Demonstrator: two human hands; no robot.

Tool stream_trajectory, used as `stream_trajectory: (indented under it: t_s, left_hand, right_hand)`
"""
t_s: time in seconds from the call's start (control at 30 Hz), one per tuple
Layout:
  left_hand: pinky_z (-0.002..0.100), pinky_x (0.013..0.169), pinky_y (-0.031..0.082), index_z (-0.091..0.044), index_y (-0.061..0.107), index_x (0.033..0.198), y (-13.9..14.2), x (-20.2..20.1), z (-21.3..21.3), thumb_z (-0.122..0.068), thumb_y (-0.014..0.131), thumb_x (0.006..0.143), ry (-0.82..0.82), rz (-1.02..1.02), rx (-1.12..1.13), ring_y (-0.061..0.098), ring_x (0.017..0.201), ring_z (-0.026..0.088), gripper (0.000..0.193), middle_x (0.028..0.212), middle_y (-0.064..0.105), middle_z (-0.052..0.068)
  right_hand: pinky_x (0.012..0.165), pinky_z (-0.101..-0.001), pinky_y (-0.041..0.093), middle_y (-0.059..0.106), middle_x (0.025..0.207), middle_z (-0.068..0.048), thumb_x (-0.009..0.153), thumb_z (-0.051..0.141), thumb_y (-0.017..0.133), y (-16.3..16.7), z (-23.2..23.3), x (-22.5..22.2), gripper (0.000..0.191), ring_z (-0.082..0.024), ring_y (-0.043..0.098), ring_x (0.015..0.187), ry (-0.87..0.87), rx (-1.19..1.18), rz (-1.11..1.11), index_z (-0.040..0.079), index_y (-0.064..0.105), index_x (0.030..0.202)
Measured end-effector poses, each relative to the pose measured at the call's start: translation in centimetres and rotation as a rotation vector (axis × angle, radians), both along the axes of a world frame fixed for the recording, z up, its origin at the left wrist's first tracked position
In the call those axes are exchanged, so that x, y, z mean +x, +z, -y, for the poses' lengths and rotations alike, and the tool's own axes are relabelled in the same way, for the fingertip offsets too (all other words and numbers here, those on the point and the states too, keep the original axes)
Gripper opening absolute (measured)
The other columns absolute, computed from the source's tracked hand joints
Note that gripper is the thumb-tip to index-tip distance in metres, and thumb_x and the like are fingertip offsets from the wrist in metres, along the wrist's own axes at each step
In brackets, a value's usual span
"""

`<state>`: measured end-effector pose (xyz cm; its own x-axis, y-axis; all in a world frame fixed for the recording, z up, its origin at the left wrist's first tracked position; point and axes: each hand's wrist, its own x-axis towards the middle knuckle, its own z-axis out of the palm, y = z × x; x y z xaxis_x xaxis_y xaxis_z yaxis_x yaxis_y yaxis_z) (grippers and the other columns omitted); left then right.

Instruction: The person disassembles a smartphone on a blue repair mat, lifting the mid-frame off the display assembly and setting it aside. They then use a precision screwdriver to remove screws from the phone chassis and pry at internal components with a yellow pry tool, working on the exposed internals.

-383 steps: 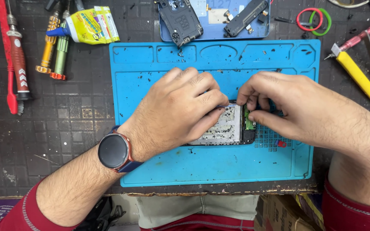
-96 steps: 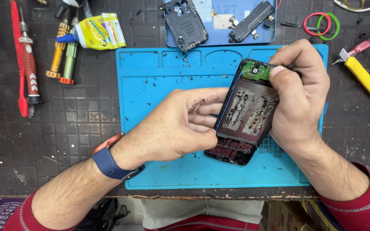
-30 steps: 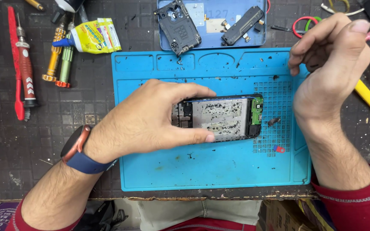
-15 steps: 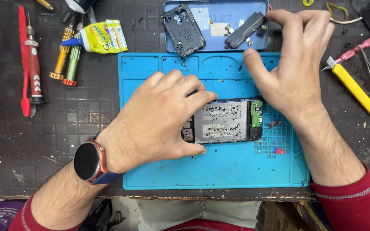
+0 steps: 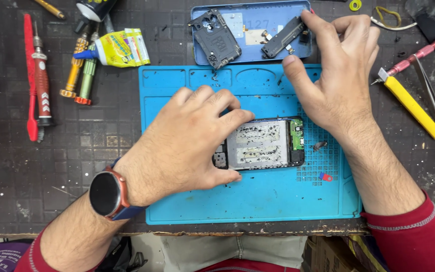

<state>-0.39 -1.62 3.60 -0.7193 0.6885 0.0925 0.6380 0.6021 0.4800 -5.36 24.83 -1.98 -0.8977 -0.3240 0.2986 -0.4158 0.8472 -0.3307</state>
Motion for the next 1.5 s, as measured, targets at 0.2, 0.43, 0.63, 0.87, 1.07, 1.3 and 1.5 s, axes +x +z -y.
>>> stream_trajectory:
  t_s: [0.2,0.43,0.63,0.87,1.07,1.3,1.5]
  left_hand:
    - [0.044,0.084,0.043,-0.008,0.065,0.122,-0.2,0.2,-0.1,-0.045,0.092,0.056,0.007,-0.020,-0.017,0.056,0.103,0.030,0.080,0.111,0.058,0.009]
    - [0.044,0.084,0.043,-0.009,0.066,0.121,-0.5,0.3,0.1,-0.046,0.093,0.056,0.017,-0.007,0.004,0.056,0.104,0.030,0.080,0.112,0.058,0.009]
    - [0.044,0.083,0.043,-0.010,0.066,0.123,-0.3,0.2,0.0,-0.047,0.093,0.055,0.014,0.017,-0.016,0.056,0.102,0.030,0.082,0.111,0.058,0.008]
    - [0.044,0.083,0.043,-0.009,0.065,0.123,-0.3,0.2,-0.1,-0.047,0.092,0.056,0.013,0.017,-0.013,0.056,0.102,0.030,0.081,0.112,0.057,0.009]
    - [0.044,0.081,0.043,-0.009,0.065,0.124,-0.2,0.3,0.0,-0.045,0.092,0.058,0.014,0.022,-0.008,0.056,0.102,0.030,0.080,0.111,0.057,0.010]
    - [0.044,0.083,0.043,-0.009,0.064,0.124,-0.3,0.3,0.1,-0.045,0.091,0.059,0.010,0.017,0.009,0.055,0.103,0.030,0.079,0.112,0.057,0.009]
    - [0.043,0.082,0.043,-0.011,0.064,0.126,-0.2,0.2,0.1,-0.045,0.091,0.059,0.010,0.029,-0.005,0.055,0.102,0.029,0.079,0.113,0.057,0.009]
  right_hand:
    - [0.105,-0.0490,0.034,0.045,0.119,-0.017,0.105,0.028,0.074,-0.2,0.5,-0.3,0.046,-0.033,0.043,0.119,0.014,-0.052,-0.077,-0.001,0.056,0.136]
    - [0.094,-0.0471,0.037,0.052,0.109,-0.009,0.096,0.039,0.088,0.0,1.7,-1.3,0.050,-0.027,0.051,0.107,-0.125,-0.070,-0.027,0.005,0.060,0.121]
    - [0.096,-0.0442,0.039,0.047,0.117,-0.012,0.087,0.031,0.090,-0.5,1.5,-1.7,0.052,-0.027,0.051,0.110,-0.088,-0.030,-0.140,0.002,0.057,0.115]
    - [0.081,-0.0285,0.048,0.054,0.107,-0.005,0.094,0.012,0.088,0.1,0.2,-2.4,0.031,-0.013,0.053,0.092,0.011,-0.346,0.107,0.002,0.060,0.104]
    - [0.080,-0.0246,0.047,0.063,0.096,-0.001,0.096,0.013,0.080,1.2,0.0,-2.5,0.020,-0.008,0.055,0.084,0.024,-0.451,0.385,0.005,0.063,0.103]
    - [0.086,-0.0344,0.050,0.059,0.107,-0.009,0.083,0.010,0.092,1.7,0.1,-2.0,0.036,-0.023,0.055,0.099,0.225,-0.129,0.004,0.005,0.073,0.113]
    - [0.092,-0.0397,0.043,0.057,0.108,-0.008,0.085,0.008,0.088,1.3,0.1,-1.5,0.021,-0.027,0.054,0.108,0.231,-0.065,-0.078,0.008,0.075,0.102]
